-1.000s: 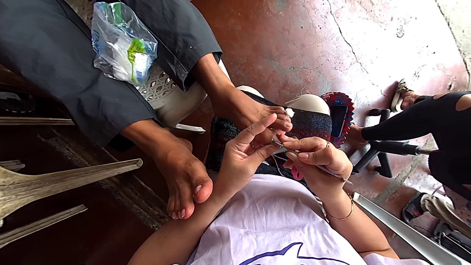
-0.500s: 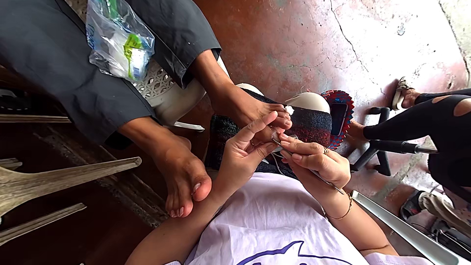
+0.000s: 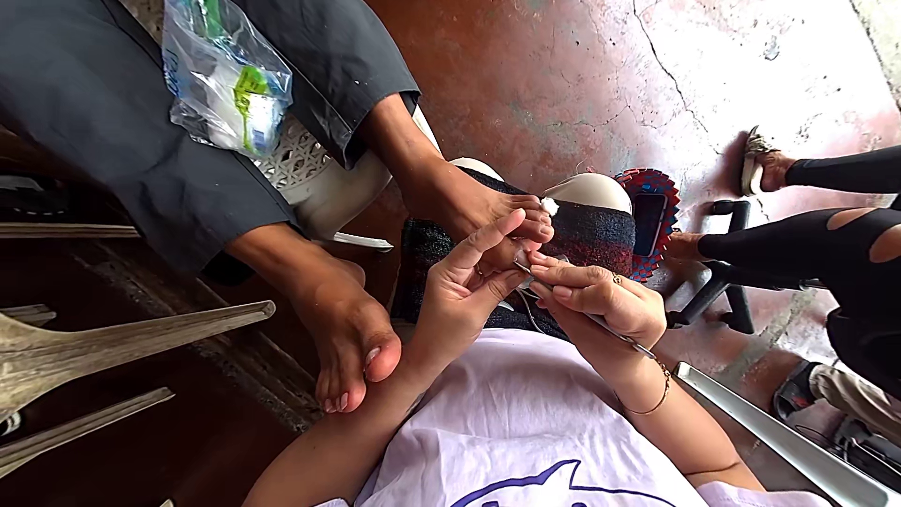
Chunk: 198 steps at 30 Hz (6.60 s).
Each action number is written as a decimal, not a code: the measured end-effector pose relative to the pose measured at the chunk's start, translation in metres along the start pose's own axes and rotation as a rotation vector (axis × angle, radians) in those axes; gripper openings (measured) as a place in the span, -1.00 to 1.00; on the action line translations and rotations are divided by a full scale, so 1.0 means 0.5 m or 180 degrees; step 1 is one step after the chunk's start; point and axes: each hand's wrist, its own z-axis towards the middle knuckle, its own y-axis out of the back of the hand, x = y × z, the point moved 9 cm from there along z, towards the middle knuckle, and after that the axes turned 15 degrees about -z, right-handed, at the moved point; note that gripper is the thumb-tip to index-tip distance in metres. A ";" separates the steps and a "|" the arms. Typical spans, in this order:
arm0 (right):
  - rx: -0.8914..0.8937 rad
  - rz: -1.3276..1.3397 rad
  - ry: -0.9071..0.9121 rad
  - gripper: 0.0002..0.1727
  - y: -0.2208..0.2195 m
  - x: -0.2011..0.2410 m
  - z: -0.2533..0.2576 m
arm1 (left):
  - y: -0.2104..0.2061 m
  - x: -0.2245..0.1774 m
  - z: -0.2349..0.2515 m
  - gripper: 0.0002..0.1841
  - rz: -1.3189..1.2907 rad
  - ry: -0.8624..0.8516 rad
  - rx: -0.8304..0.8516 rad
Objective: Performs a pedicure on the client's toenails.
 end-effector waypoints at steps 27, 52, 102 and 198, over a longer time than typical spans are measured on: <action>0.3542 -0.1591 -0.2639 -0.45 0.010 -0.167 -0.129 | -0.001 -0.001 0.004 -0.41 -0.0519 0.0224 -0.0195; 0.1241 -0.2480 -0.3131 -0.77 0.216 -0.450 -0.149 | -0.001 -0.003 0.019 -0.53 -0.0203 0.0212 0.0035; 0.0145 -0.0411 0.0128 -0.90 0.005 0.029 0.010 | 0.009 0.006 0.005 -0.42 -0.0202 0.0020 -0.0014; 0.0836 0.1042 -0.0165 -0.94 -0.096 0.042 0.148 | 0.019 -0.002 -0.006 -0.63 -0.0552 0.0080 -0.0495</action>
